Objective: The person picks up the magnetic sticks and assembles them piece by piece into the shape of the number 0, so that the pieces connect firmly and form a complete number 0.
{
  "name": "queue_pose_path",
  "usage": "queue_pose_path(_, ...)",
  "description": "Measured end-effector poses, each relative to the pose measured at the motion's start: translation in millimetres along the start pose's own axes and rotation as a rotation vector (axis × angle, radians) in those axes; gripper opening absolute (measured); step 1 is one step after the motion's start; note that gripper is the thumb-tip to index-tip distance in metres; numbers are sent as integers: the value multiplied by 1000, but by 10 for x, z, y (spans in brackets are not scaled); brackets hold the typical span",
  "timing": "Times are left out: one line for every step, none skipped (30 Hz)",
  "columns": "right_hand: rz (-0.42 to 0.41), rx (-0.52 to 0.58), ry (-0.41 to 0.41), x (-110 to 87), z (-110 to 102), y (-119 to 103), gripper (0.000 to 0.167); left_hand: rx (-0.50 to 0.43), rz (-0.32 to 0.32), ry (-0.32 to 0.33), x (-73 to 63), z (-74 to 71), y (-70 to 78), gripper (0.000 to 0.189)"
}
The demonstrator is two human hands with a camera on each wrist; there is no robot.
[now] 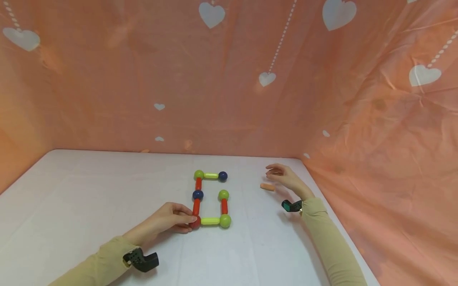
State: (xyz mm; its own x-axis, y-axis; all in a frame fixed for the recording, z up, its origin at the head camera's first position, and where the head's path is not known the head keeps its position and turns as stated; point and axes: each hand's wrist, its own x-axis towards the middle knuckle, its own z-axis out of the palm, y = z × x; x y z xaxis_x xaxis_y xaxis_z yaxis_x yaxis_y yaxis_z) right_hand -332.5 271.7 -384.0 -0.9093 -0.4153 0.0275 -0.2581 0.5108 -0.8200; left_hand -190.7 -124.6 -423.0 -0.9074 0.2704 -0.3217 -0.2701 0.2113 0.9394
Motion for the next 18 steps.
queue_pose_path(3,4,-6,-7,-15,23,46,-1,2,-1,-1,-3,3,42)
queue_pose_path(9,5,-15,-12,-28,44,46,-4,2,-1,-1,-6,5,42)
queue_pose_path(9,1,-21,-20,-38,62,45,-4,1,-1,-2,-7,8,42)
queue_pose_path(17,-8,-26,-31,-43,76,44,-5,-1,-1,-2,-8,9,42)
queue_pose_path(19,-23,-35,-38,-44,87,44,-5,-2,-1,-2,-9,10,43)
queue_pose_path(18,-47,-44,-47,-44,96,44,-5,-3,-1,-2,-10,11,43)
queue_pose_path(30,-59,-50,-51,-38,100,45,-5,-4,0,-1,-10,11,43)
queue_pose_path(38,-83,-56,-55,-27,102,46,-4,-5,1,0,-10,10,43)
queue_pose_path(50,-100,-57,-58,-13,101,47,-2,-6,2,1,-10,10,43)
queue_pose_path(57,-121,-61,-58,3,99,48,-1,-8,4,3,-9,9,43)
queue_pose_path(55,-138,-63,-55,20,98,48,-1,-11,6,4,-8,9,43)
queue_pose_path(56,-157,-59,-52,37,102,48,0,-13,7,5,-7,7,43)
queue_pose_path(52,-169,-55,-48,54,98,48,1,-16,10,6,-5,7,43)
queue_pose_path(49,-189,-47,-44,71,95,47,2,-19,13,6,-2,6,43)
queue_pose_path(35,-205,-46,-39,85,95,46,3,-22,16,5,1,5,42)
queue_pose_path(16,-217,-49,-36,96,97,43,3,-25,18,5,4,4,42)
queue_pose_path(0,-229,-51,-34,105,99,41,2,-27,20,5,7,3,42)
queue_pose_path(-9,-240,-53,-33,113,99,39,2,-29,22,5,10,3,42)
